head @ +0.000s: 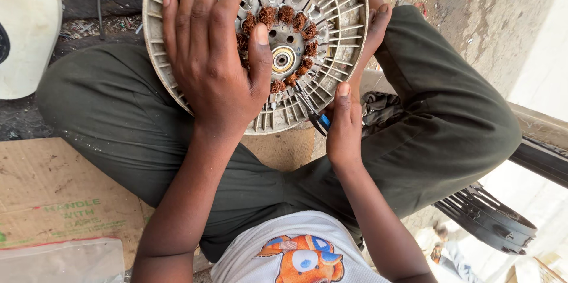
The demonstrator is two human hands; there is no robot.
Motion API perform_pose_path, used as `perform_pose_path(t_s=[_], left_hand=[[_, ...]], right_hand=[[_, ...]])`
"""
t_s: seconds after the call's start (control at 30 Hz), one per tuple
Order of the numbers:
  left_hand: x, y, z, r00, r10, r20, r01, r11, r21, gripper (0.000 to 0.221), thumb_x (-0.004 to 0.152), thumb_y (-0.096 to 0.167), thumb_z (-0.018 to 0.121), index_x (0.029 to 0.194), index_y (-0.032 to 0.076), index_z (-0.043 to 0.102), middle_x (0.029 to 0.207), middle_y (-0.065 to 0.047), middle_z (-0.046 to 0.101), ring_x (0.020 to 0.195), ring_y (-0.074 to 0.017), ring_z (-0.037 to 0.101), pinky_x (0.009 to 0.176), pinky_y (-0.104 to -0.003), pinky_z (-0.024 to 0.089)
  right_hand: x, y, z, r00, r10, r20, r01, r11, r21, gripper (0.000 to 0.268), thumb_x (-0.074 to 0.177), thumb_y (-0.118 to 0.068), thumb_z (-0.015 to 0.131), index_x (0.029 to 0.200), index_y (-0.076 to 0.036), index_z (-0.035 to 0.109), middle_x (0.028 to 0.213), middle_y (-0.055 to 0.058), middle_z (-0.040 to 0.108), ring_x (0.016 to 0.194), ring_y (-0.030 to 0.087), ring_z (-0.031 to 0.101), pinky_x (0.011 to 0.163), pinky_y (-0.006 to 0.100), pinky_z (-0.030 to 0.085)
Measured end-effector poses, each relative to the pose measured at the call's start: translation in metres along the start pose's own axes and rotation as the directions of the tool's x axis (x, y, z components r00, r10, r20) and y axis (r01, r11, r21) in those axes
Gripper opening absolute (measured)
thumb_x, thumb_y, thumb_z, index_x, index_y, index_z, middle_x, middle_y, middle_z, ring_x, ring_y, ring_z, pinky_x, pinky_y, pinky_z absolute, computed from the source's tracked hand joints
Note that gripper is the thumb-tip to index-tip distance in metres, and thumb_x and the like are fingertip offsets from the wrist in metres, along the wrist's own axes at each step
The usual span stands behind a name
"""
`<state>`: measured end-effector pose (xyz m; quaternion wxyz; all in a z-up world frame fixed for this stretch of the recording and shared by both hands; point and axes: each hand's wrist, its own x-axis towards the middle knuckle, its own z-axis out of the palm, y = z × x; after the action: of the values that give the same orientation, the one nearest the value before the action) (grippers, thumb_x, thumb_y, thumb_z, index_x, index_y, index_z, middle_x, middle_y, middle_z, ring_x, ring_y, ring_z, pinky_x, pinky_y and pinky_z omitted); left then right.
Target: The person sits on the floor and uses pliers to remove copper wire coils from the slots of a motor stator. They repeatedly pull and twist the wire, placing the removed copper into a nearby metal cup.
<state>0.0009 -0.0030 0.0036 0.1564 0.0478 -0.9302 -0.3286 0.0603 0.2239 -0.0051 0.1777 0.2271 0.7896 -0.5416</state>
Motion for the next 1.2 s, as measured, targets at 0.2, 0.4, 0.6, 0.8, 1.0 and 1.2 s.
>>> perform_pose_path(t_s=[0.2,0.4,0.6,0.8,1.0,1.2], left_hand=[[0.006,0.007,0.0,0.995,-0.056,0.079,0.053,0.998,0.042,0.048,0.117,0.03,0.045,0.153,0.0,0.052,0.161,-0.018,0.05,0.156,-0.0361,0.038,0.132,-0.056,0.023],[0.015,0.015,-0.003,0.966,-0.175,0.19,0.161,0.983,0.09,0.055,0.11,0.031,0.039,0.151,-0.004,0.047,0.158,-0.022,0.047,0.153,-0.0393,0.038,0.13,-0.056,0.022],[0.016,0.022,0.006,0.946,-0.245,0.211,0.234,0.969,0.078,0.055,0.108,0.031,0.04,0.15,-0.004,0.046,0.158,-0.024,0.046,0.155,-0.042,0.038,0.131,-0.055,0.022],[0.03,0.023,0.007,0.943,-0.215,0.253,0.193,0.975,0.112,0.055,0.108,0.032,0.042,0.151,-0.002,0.049,0.159,-0.026,0.043,0.153,-0.0446,0.035,0.13,-0.059,0.021],[0.015,0.028,0.009,0.958,-0.218,0.188,0.202,0.974,0.103,0.053,0.107,0.029,0.044,0.152,0.001,0.049,0.161,-0.022,0.041,0.156,-0.0404,0.034,0.134,-0.057,0.02],[-0.004,0.016,0.013,0.988,-0.132,0.075,0.122,0.986,0.116,0.05,0.12,0.032,0.042,0.164,0.008,0.044,0.173,-0.012,0.037,0.161,-0.0296,0.028,0.135,-0.049,0.018]], right_hand=[[0.002,0.002,0.002,0.999,0.012,-0.052,-0.014,0.999,-0.04,0.059,0.11,-0.056,0.042,0.091,-0.002,0.056,0.073,-0.003,0.045,0.066,0.008,0.037,0.058,0.028,0.03],[0.0,0.001,0.008,0.998,0.05,0.032,-0.054,0.987,0.152,0.06,0.106,-0.059,0.046,0.103,0.0,0.061,0.085,0.001,0.064,0.07,0.009,0.056,0.062,0.027,0.046],[-0.008,0.021,0.005,0.998,-0.023,-0.06,0.023,1.0,-0.014,0.065,0.112,-0.056,0.046,0.12,0.006,0.063,0.099,0.009,0.064,0.091,0.015,0.055,0.082,0.03,0.044],[0.0,0.055,0.039,0.81,-0.542,-0.225,0.442,0.815,-0.376,0.054,0.118,-0.046,0.044,0.144,0.002,0.045,0.137,0.017,0.055,0.127,0.031,0.055,0.117,0.041,0.042],[-0.011,0.018,0.006,0.988,0.145,0.045,-0.151,0.968,0.201,0.075,0.108,-0.057,0.046,0.147,0.006,0.045,0.121,0.018,0.057,0.101,0.026,0.057,0.085,0.038,0.049],[-0.035,-0.025,0.012,0.813,-0.58,0.047,0.541,0.723,-0.43,0.09,0.094,-0.037,0.076,0.153,0.002,0.02,0.13,0.026,0.05,0.109,0.031,0.06,0.087,0.041,0.053]])
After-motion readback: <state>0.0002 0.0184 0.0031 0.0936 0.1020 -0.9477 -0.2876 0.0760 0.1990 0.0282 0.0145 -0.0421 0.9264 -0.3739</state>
